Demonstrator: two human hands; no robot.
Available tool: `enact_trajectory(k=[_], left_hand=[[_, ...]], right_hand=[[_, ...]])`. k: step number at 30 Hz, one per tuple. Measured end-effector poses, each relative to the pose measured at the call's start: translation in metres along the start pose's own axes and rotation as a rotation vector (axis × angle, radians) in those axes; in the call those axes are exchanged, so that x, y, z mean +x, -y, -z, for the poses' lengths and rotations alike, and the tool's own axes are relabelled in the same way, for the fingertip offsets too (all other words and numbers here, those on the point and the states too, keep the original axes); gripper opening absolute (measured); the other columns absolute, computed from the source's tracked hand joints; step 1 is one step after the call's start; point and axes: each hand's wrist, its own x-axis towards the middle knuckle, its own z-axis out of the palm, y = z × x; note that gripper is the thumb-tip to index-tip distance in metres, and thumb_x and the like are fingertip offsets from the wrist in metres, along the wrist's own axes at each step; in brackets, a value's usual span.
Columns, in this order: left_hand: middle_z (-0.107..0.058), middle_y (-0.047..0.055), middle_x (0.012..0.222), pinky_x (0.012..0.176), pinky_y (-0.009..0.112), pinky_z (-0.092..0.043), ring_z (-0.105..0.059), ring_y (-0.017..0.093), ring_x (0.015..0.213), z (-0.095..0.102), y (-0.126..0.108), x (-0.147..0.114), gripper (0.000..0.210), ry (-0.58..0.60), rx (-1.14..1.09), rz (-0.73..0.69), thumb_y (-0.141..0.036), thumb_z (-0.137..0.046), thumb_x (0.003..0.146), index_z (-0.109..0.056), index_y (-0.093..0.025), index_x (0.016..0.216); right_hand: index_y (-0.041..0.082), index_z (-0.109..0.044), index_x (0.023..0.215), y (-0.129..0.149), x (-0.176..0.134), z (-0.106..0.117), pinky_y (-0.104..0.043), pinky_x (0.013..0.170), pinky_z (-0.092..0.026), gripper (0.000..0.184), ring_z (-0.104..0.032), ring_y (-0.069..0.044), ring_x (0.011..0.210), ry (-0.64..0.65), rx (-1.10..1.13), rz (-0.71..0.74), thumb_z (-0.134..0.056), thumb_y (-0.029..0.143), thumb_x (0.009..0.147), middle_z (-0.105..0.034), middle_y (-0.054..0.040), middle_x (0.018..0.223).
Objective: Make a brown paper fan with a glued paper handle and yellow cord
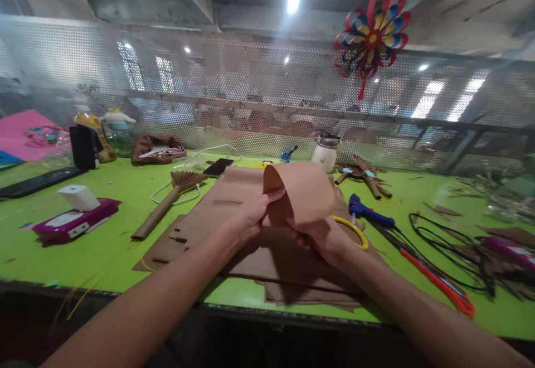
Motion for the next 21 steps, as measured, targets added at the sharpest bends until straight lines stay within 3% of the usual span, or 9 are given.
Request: enact_trajectory(k=[3,8,14,17,21], left_hand=[[-0.071,0.013,0.078,0.062,0.037,-0.051,-0.064,0.025,0.067,0.001,-0.002,-0.001,0.029,0.038,-0.013,0.058,-0.033,-0.067,0.071,-0.066,-0.009,0.088],[-0.072,0.011,0.087,0.072,0.034,-0.051,-0.065,0.024,0.08,0.0,-0.005,-0.003,0.024,0.002,-0.024,-0.043,-0.029,-0.068,0.071,-0.067,-0.01,0.086],[-0.072,0.011,0.087,0.072,0.036,-0.052,-0.065,0.025,0.081,0.001,-0.006,-0.005,0.026,0.059,0.02,-0.053,-0.029,-0.067,0.073,-0.067,-0.011,0.091],[-0.072,0.011,0.091,0.073,0.038,-0.052,-0.065,0.025,0.08,0.004,-0.008,-0.004,0.029,0.12,0.039,-0.067,-0.03,-0.068,0.073,-0.066,-0.012,0.095],[-0.071,0.01,0.092,0.077,0.034,-0.05,-0.065,0.022,0.082,0.006,-0.009,-0.006,0.032,0.255,0.144,0.026,-0.028,-0.071,0.07,-0.065,-0.014,0.098]], right_hand=[[0.015,-0.057,0.062,0.004,-0.001,-0.002,-0.018,0.035,-0.03,0.028,-0.043,-0.006,0.036,0.12,0.068,-0.082,-0.072,0.039,0.064,-0.057,0.0018,0.05],[0.014,-0.057,0.066,0.0,-0.001,-0.004,-0.017,0.03,-0.028,0.031,-0.044,-0.006,0.032,0.092,0.074,-0.1,-0.073,0.041,0.062,-0.059,0.0017,0.049],[0.014,-0.057,0.059,0.002,-0.004,-0.003,-0.018,0.032,-0.029,0.032,-0.045,-0.006,0.034,0.096,0.018,-0.09,-0.071,0.042,0.065,-0.057,0.0004,0.047],[0.015,-0.062,0.068,0.011,-0.004,0.002,-0.021,0.04,-0.039,0.029,-0.054,-0.011,0.045,0.057,0.031,0.013,-0.07,0.043,0.068,-0.062,-0.0009,0.055],[0.019,-0.063,0.099,0.027,0.0,0.013,-0.026,0.064,-0.051,0.042,-0.064,-0.019,0.08,-0.098,0.051,0.274,-0.075,0.039,0.063,-0.071,-0.0042,0.091]])
